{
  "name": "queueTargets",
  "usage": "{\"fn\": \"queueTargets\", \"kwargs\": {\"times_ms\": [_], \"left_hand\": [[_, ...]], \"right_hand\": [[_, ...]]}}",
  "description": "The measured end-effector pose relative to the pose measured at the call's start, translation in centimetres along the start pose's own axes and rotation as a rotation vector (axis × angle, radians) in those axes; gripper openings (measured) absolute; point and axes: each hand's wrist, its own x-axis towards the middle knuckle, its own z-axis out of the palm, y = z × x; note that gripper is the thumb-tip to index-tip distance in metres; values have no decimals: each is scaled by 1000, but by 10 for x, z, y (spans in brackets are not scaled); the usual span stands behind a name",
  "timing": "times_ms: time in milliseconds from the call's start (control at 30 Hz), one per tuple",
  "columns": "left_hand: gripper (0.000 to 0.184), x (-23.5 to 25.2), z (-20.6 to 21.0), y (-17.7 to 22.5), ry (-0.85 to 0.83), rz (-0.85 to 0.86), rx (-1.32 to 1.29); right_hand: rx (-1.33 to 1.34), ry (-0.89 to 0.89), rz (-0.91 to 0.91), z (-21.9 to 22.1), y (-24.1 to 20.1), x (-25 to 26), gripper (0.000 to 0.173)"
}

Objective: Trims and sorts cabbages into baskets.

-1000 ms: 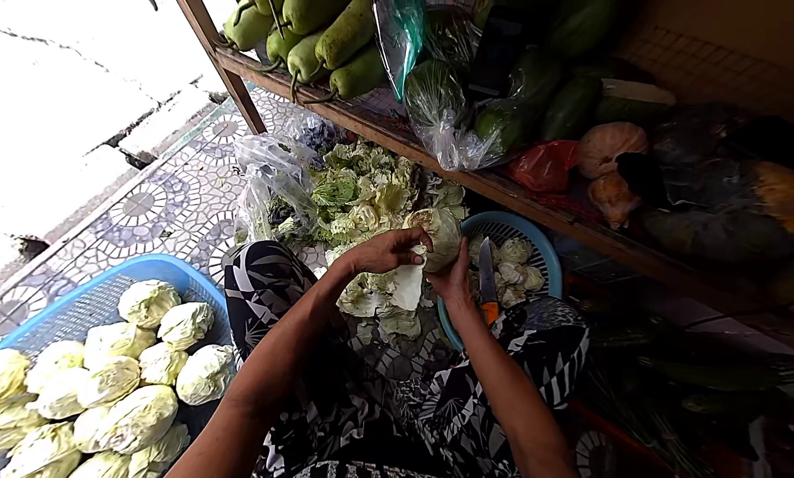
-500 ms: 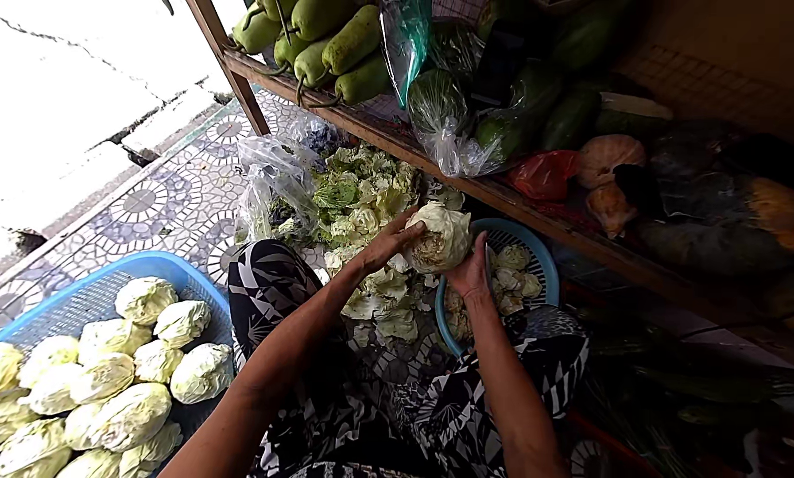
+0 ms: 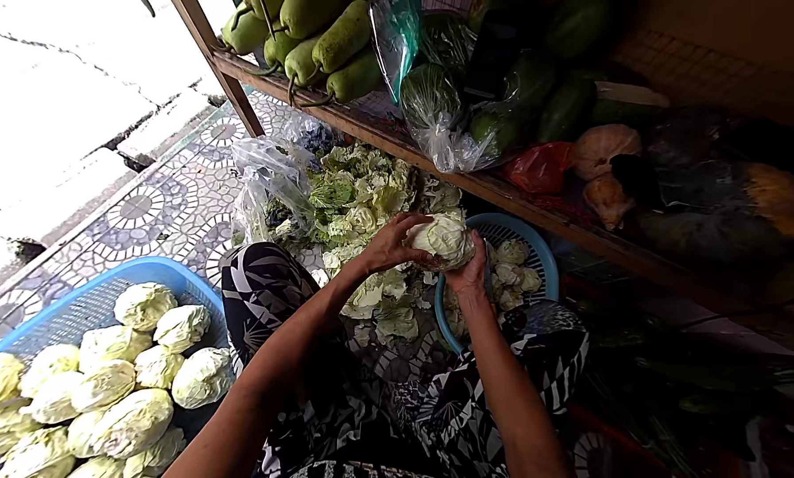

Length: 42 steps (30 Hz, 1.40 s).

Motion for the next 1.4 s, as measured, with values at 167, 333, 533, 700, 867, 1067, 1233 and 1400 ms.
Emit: {"fn": "queueTargets", "kwargs": {"times_ms": [167,333,533,700,867,1067,1233,1400], "left_hand": [[23,-6,-6,6,70,49,-36],[10,-6,0,3,216,125,380],[20,-7,-12,-6,227,-265,427],[51,4,-14,-10,30,-258,-53],[57,10,-17,0,-130,-209,-51],[21,10,-20,-3,91,-296,-213],[40,14,-23,-11,163,-341,1],[68,-7,-9,5,-105,-436,-288]], "right_hand": [[-28,110,101,4,-1,-3,54],[-102,180,67,7,7,-3,49],[-10,23,-84,-2,14,0,38],[-106,-7,-167,3,10,-2,34],[-148,10,-188,1,6,-1,35],[-5,84,154,2,5,-4,55],[170,132,413,16,7,-17,84],[157,84,492,13,5,-22,92]]}}
